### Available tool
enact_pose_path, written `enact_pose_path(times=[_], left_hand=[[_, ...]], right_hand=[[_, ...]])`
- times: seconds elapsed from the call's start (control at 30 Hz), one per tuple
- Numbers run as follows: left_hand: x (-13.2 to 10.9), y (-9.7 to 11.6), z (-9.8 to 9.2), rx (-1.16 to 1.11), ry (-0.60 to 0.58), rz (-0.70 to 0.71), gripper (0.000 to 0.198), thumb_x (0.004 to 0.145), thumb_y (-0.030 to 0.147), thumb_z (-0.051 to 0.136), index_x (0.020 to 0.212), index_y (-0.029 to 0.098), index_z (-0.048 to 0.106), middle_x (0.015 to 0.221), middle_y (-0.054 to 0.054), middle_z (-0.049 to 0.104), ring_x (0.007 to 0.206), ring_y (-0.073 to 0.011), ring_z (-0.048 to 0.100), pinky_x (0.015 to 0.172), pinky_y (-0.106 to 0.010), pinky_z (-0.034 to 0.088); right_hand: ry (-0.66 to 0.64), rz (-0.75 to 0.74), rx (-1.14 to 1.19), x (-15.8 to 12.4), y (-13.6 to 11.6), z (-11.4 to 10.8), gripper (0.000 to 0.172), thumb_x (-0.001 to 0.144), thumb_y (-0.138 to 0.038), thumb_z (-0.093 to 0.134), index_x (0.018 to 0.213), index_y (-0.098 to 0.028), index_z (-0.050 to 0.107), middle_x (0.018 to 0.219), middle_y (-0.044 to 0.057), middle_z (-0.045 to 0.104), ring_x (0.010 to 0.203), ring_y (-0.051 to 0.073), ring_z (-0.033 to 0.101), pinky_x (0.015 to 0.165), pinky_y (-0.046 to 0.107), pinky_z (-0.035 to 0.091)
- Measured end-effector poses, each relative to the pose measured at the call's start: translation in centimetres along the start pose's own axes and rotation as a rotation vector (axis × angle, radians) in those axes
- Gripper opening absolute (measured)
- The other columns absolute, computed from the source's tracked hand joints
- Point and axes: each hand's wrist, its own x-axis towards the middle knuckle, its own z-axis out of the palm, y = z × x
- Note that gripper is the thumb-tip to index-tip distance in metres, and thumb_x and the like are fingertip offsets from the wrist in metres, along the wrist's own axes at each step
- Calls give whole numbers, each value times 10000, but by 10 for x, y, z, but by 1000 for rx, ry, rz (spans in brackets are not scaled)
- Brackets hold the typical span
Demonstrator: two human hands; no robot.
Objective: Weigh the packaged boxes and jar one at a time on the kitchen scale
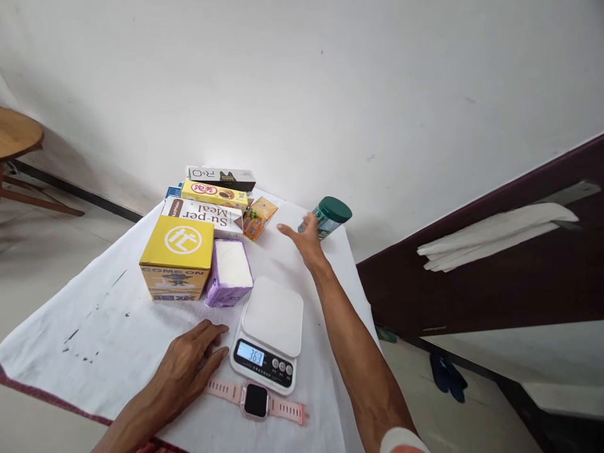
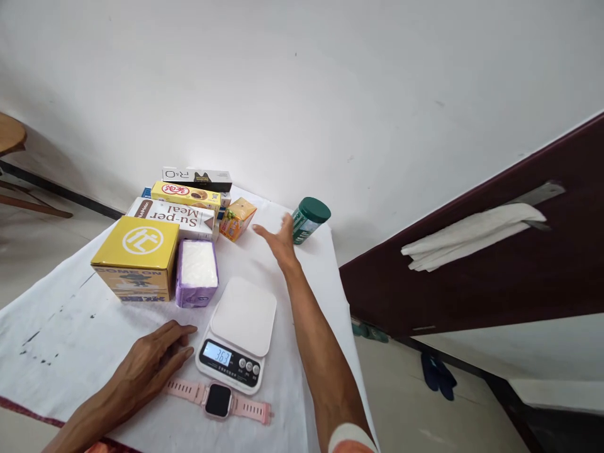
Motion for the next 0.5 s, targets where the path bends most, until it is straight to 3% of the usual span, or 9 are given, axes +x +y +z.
enact_pose_path(times=[0.07,0.13,0.3,0.4,0.5], left_hand=[[0,-1,0,9,6,17,281,1056,365,561,1232,224,730,953,-57,747,771,-180,742,719,-279,609],[0,-1,0,9,14,30,269,1048,342,570,1230,219,726,954,-53,746,789,-179,745,736,-275,609],[-1,-2,-1,-12,31,26,258,1042,312,574,1220,209,730,945,-48,741,801,-178,743,749,-273,607],[-2,-4,0,-14,38,27,264,1044,320,570,1215,198,730,959,-56,738,814,-182,739,755,-284,603],[-3,-5,0,-12,33,39,285,1049,331,561,1233,186,722,966,-63,732,824,-186,731,771,-298,600]], right_hand=[[-206,-45,40,-2,-25,22,1346,554,-676,921,1652,-268,259,1735,195,314,1595,359,342,1286,551,338],[-271,-76,39,2,-45,43,1376,507,-651,944,1642,-238,284,1723,207,323,1594,367,332,1295,542,316],[-139,-29,1,14,-57,71,1245,485,-563,946,1546,-219,394,1597,194,442,1511,368,408,1249,528,366],[-173,32,33,9,-57,70,1049,513,-549,921,1404,-242,460,1389,111,614,1310,310,579,1104,478,496],[-132,79,10,-4,-61,60,876,513,-562,916,1215,-260,488,1207,55,684,1128,273,651,982,421,540]])
